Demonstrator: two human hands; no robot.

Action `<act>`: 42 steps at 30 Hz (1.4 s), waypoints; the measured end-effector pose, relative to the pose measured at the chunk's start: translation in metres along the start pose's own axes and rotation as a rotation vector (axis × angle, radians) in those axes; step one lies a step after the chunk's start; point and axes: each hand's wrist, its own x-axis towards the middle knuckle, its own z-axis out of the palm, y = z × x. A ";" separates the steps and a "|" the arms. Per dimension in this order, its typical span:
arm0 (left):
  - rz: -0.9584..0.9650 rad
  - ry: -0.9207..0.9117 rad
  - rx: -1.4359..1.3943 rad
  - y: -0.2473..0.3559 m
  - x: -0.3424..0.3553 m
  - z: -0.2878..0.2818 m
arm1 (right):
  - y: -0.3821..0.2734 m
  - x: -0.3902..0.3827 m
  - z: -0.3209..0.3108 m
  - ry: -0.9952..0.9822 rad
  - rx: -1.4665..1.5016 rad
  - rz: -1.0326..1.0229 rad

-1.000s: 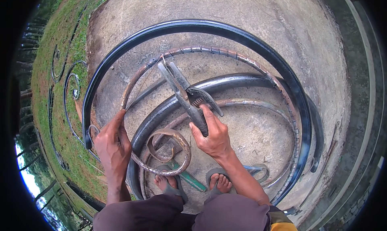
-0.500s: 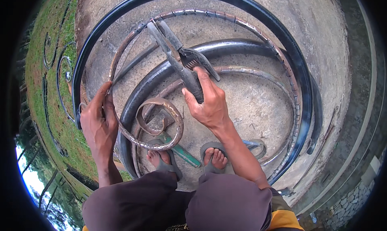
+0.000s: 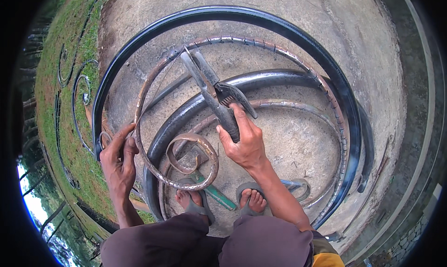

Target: The person performs spot welding on a circular metal frame and decorative scroll pieces on the ground, using a welding electrode and ground clamp. They repeatedly apply the electrode to join different sections of the metal structure, creating bright sparks.

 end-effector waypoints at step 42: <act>0.150 -0.252 -0.296 0.002 -0.050 -0.001 | 0.000 -0.042 -0.046 0.163 0.370 0.238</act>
